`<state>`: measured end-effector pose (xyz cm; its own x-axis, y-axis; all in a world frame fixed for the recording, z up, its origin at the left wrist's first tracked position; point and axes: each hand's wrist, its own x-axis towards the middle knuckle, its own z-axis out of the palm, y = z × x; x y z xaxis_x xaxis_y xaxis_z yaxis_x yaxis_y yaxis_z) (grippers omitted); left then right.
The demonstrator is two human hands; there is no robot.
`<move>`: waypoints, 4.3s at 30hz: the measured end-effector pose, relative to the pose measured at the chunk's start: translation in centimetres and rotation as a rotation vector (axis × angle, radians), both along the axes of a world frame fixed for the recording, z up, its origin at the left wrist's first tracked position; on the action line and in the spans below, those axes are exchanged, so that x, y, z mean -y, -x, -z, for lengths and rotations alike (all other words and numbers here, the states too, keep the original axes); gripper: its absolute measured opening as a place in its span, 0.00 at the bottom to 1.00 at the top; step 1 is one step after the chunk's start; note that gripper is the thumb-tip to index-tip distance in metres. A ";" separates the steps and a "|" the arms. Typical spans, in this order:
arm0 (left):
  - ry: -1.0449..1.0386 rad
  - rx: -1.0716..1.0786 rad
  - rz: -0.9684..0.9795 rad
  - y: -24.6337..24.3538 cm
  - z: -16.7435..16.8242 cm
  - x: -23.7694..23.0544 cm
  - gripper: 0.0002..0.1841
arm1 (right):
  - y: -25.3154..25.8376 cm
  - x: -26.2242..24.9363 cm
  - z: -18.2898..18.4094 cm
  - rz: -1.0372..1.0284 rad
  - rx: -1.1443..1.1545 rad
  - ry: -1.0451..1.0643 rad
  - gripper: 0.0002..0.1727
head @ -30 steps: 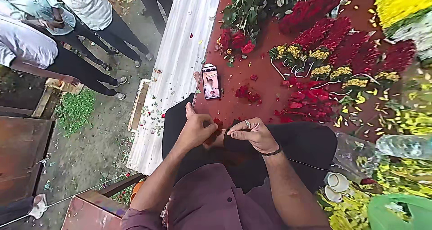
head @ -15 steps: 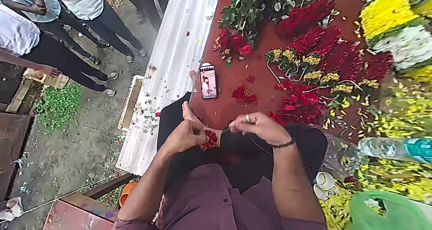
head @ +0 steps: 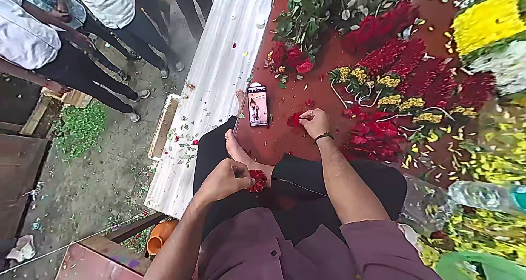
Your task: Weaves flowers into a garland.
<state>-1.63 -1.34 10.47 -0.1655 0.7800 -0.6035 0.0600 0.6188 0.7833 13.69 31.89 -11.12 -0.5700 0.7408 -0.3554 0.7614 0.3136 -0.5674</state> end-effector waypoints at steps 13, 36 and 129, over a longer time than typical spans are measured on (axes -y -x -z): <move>-0.093 0.047 0.049 -1.5 0.2 -2.0 0.11 | -2.8 2.3 -12.0 0.341 -0.555 0.454 0.09; -0.044 -0.047 0.025 -1.6 -0.6 -2.4 0.11 | -3.7 9.2 -14.4 0.091 -0.805 0.335 0.08; 0.000 0.014 -0.010 -0.2 1.0 -0.7 0.07 | -4.7 13.6 -17.3 -0.317 -0.677 0.969 0.05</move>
